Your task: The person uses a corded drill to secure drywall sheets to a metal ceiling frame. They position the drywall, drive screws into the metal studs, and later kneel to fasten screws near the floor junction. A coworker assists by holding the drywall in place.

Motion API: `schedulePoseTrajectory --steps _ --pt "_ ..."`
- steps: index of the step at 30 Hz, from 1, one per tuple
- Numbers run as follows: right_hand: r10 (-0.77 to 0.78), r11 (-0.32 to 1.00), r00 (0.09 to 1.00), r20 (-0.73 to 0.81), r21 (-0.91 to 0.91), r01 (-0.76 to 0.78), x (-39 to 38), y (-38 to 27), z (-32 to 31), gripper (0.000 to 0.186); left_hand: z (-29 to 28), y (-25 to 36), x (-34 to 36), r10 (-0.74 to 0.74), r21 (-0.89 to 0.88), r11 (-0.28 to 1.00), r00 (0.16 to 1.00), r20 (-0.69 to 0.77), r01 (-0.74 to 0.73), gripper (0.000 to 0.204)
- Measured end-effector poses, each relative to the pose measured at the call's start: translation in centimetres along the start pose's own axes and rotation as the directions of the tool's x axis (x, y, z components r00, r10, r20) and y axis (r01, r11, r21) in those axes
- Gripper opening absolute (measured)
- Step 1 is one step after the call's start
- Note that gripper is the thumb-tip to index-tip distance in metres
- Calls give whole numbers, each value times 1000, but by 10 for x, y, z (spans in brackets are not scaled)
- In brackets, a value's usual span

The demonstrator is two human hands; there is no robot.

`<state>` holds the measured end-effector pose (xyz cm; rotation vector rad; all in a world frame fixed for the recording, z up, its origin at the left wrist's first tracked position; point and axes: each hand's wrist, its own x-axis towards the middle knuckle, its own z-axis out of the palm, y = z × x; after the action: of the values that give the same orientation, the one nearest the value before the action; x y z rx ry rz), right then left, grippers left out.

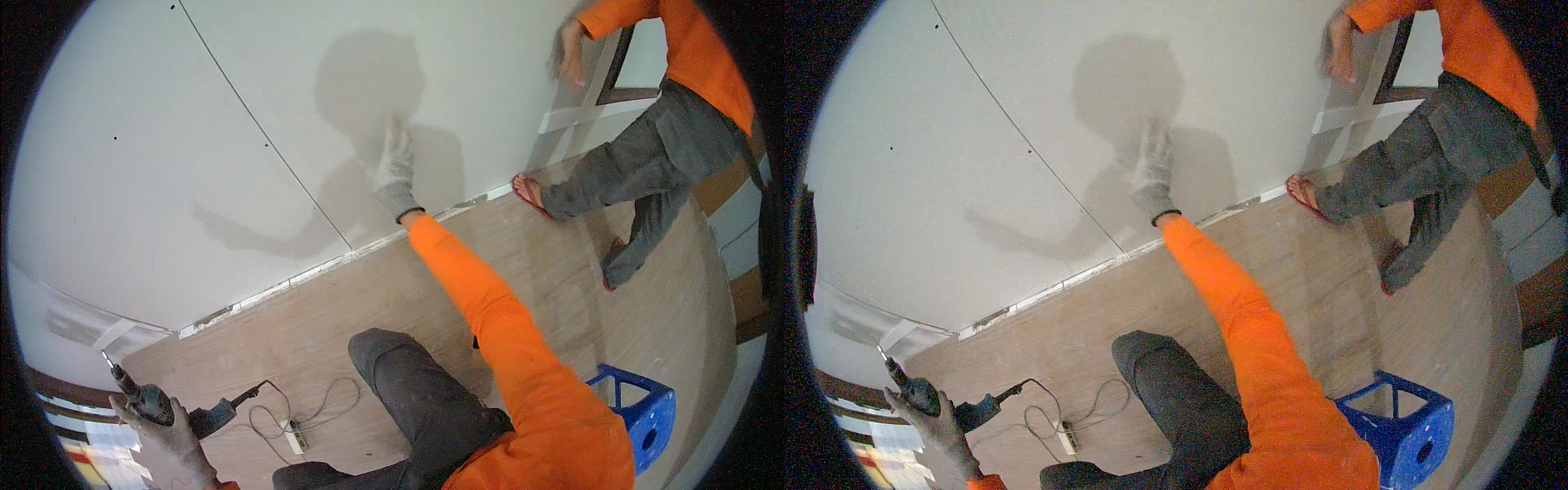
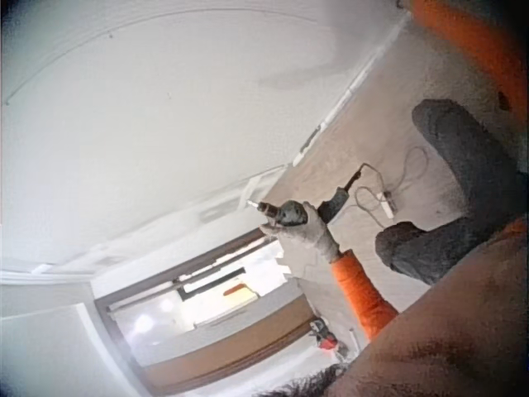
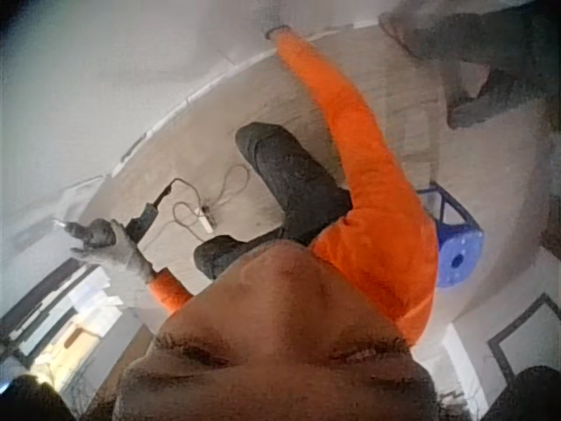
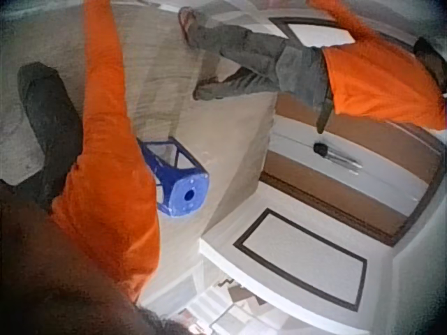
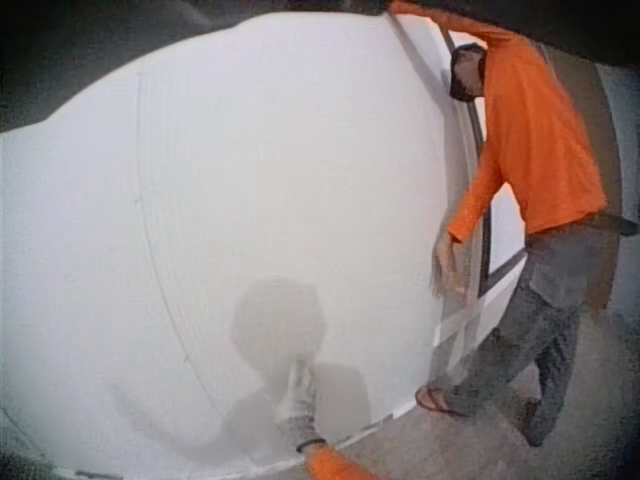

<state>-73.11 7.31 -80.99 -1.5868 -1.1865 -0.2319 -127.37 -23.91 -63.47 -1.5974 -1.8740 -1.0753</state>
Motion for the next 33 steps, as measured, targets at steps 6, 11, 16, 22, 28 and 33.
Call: schedulePoseTrajectory --steps 6,11,16,22,28,33 --pt "-5 997 994 109 -76 13 43 -101 27 122 38 24 18 61 141 989 995 -79 -49 109" --pt "47 980 987 152 -200 -16 46 -100 24 117 38 37 25 4 20 1000 995 -102 -2 108" --pt "-47 998 970 238 -26 54 38 -88 12 108 36 24 28 -5 -67 998 988 -152 -5 113" --pt "-181 957 967 179 -195 216 49 -57 -6 112 68 46 31 -24 -698 712 990 -138 -80 115" --pt "-7 988 986 164 -152 32 38 -89 -2 117 115 40 -5 -47 -481 875 999 21 51 119" --pt "68 993 998 14 -100 -66 23 -125 46 128 143 45 -47 -102 -456 871 975 199 184 121"
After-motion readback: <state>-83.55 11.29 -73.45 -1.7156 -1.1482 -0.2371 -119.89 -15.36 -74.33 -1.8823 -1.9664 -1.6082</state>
